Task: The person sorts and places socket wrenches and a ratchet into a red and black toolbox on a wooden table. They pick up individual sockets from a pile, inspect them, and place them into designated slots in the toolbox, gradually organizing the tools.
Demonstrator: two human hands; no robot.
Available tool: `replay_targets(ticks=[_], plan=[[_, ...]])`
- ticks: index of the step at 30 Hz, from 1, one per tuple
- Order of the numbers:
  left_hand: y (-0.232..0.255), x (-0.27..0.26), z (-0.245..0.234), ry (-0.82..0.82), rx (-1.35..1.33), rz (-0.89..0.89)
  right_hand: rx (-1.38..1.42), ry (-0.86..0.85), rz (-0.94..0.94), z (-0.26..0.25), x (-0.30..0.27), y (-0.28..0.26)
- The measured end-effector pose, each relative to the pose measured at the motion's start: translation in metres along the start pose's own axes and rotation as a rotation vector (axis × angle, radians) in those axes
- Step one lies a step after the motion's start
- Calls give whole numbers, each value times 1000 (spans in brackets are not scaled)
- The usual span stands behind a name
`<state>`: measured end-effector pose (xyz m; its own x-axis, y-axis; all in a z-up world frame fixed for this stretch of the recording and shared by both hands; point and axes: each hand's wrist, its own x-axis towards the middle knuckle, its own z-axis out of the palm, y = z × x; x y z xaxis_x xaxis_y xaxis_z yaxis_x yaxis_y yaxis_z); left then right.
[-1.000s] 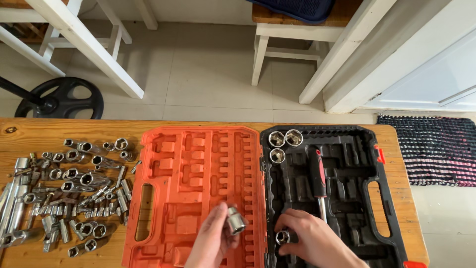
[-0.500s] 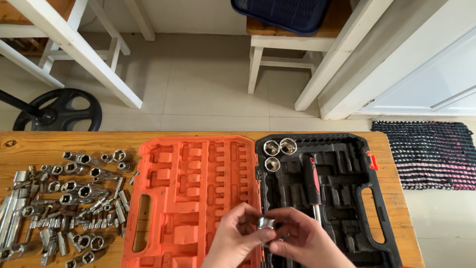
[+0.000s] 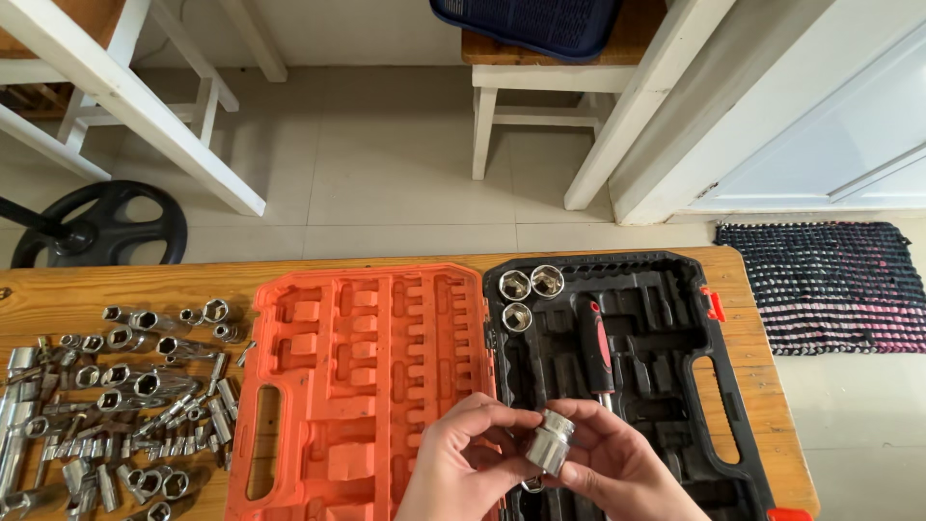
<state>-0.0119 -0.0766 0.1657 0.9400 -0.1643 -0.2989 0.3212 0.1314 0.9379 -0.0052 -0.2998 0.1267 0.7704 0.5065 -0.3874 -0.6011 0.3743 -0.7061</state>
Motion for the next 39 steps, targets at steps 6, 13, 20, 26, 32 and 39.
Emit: replay_targets(ticks=[6,13,20,26,32,39], plan=[[-4,-3,2,10,34,52,-3,-31,-67,1,-7,-2],[-1,-4,3,56,65,121,63,-80,-134,2,-1,2],[17,5,3,14,-11,73,36,-49,-257,-6,-1,12],[36,8,1,-64,-41,25,56,-43,-315,-10,-3,19],[27,11,1,-27,93,-57,64,6,-277,-13,-3,21],[-49,6,-7,-78,101,-355,-39,162,145,-17,-3,20]])
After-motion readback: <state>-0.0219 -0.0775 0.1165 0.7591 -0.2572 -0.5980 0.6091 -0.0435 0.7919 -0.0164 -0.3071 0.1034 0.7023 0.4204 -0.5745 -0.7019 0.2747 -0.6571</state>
